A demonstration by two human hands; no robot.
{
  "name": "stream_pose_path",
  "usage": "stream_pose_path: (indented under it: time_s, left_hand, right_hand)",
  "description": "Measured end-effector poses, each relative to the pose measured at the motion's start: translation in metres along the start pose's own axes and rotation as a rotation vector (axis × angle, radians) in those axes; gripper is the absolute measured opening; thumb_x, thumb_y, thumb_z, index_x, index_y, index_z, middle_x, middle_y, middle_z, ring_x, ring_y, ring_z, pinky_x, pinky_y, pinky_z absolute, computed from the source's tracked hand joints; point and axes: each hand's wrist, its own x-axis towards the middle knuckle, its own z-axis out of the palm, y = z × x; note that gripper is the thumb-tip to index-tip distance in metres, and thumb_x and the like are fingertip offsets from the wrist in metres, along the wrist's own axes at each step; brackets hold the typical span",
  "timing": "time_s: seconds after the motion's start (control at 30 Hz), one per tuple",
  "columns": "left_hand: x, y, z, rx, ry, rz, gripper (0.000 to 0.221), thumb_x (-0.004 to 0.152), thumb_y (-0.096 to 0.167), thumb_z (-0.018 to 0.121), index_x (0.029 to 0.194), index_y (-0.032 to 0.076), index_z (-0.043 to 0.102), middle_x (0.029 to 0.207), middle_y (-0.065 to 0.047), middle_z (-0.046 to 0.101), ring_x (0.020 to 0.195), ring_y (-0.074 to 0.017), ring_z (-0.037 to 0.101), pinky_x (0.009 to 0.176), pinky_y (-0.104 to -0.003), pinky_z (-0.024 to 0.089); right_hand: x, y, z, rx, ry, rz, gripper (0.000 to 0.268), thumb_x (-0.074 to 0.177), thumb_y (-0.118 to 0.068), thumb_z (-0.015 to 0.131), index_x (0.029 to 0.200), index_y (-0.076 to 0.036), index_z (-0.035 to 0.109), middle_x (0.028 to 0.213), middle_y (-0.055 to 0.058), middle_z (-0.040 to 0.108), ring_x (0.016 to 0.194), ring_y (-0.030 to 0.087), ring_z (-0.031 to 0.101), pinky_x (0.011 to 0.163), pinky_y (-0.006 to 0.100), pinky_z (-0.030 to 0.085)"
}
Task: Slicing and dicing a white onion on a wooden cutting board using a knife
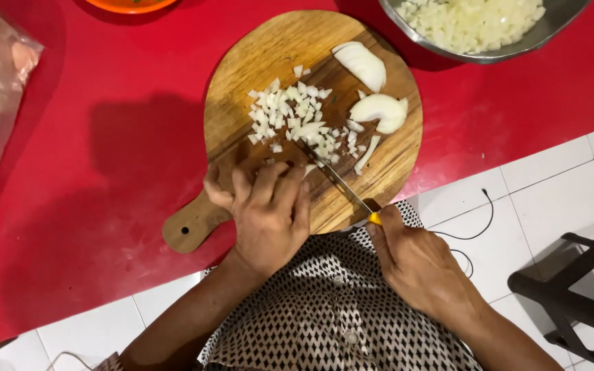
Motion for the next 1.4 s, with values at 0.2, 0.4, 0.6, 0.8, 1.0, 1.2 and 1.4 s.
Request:
stream_pose_path:
  time_s: [0.2,0.4,0.6,0.8,1.0,1.2,1.4]
  left_hand:
    - [0.008,0.004,0.004,-0.067,-0.044,-0.061,0.011,0.081,0.016,0.075,0.092,0.014,0.074,0.095,0.002,0.063,0.108,-0.0292,0.052,0.103,-0.063,0.02]
    - [0.013,0.008,0.006,0.007,-0.036,-0.057,0.006,0.077,0.013,0.072,0.081,0.01,0.068,0.079,-0.003,0.053,0.103,-0.0301,0.053,0.103,-0.058,0.023]
    - [0.009,0.007,0.008,-0.057,-0.097,-0.105,0.012,0.075,0.016,0.069,0.082,0.008,0.063,0.079,-0.003,0.052,0.102,-0.0293,0.05,0.097,-0.05,0.024]
    - [0.011,0.006,0.006,-0.064,-0.1,-0.158,0.014,0.07,0.018,0.069,0.08,0.01,0.065,0.081,-0.002,0.052,0.104,-0.0267,0.047,0.097,-0.051,0.025]
    - [0.012,0.005,0.005,-0.09,-0.122,-0.147,0.025,0.057,0.01,0.061,0.081,0.007,0.057,0.082,-0.006,0.052,0.102,-0.0293,0.047,0.097,-0.053,0.024]
    - [0.014,0.003,0.004,-0.097,-0.117,-0.132,0.025,0.054,0.005,0.064,0.077,0.008,0.055,0.077,-0.005,0.049,0.099,-0.0293,0.048,0.09,-0.05,0.025]
    - [0.008,0.008,0.006,-0.025,-0.119,-0.15,0.037,0.039,0.004,0.059,0.076,0.006,0.054,0.082,-0.006,0.046,0.104,-0.0299,0.045,0.089,-0.049,0.025]
  right_hand:
    - [-0.006,0.017,0.024,-0.022,0.138,-0.18,0.019,0.107,-0.025,0.044,0.11,-0.006,0.045,0.043,-0.003,0.047,0.027,0.02,0.047,0.026,0.039,0.038]
    - [-0.006,0.014,0.032,-0.103,0.047,-0.107,0.022,0.109,-0.03,0.038,0.116,-0.009,0.042,0.043,-0.009,0.049,0.029,0.02,0.05,0.029,0.039,0.044]
    - [0.004,0.005,0.027,-0.266,0.045,-0.236,0.028,0.111,-0.029,0.032,0.113,-0.003,0.044,0.051,-0.015,0.043,0.028,0.015,0.046,0.024,0.035,0.039]
    - [0.006,-0.005,0.012,0.001,0.05,-0.136,0.041,0.108,-0.029,0.037,0.134,0.003,0.04,0.042,-0.005,0.041,0.025,0.019,0.044,0.024,0.039,0.04]
    - [0.002,0.001,0.027,-0.181,0.005,-0.086,0.032,0.108,-0.036,0.039,0.122,-0.007,0.038,0.046,-0.001,0.054,0.036,0.031,0.057,0.039,0.045,0.05]
    - [0.011,-0.014,0.01,-0.059,-0.015,-0.101,0.027,0.108,-0.034,0.042,0.115,-0.008,0.042,0.05,0.0,0.055,0.036,0.025,0.057,0.037,0.043,0.051]
    - [0.002,-0.003,0.019,-0.074,0.02,-0.101,0.025,0.108,-0.031,0.04,0.114,-0.008,0.044,0.041,-0.002,0.046,0.029,0.023,0.046,0.031,0.042,0.039]
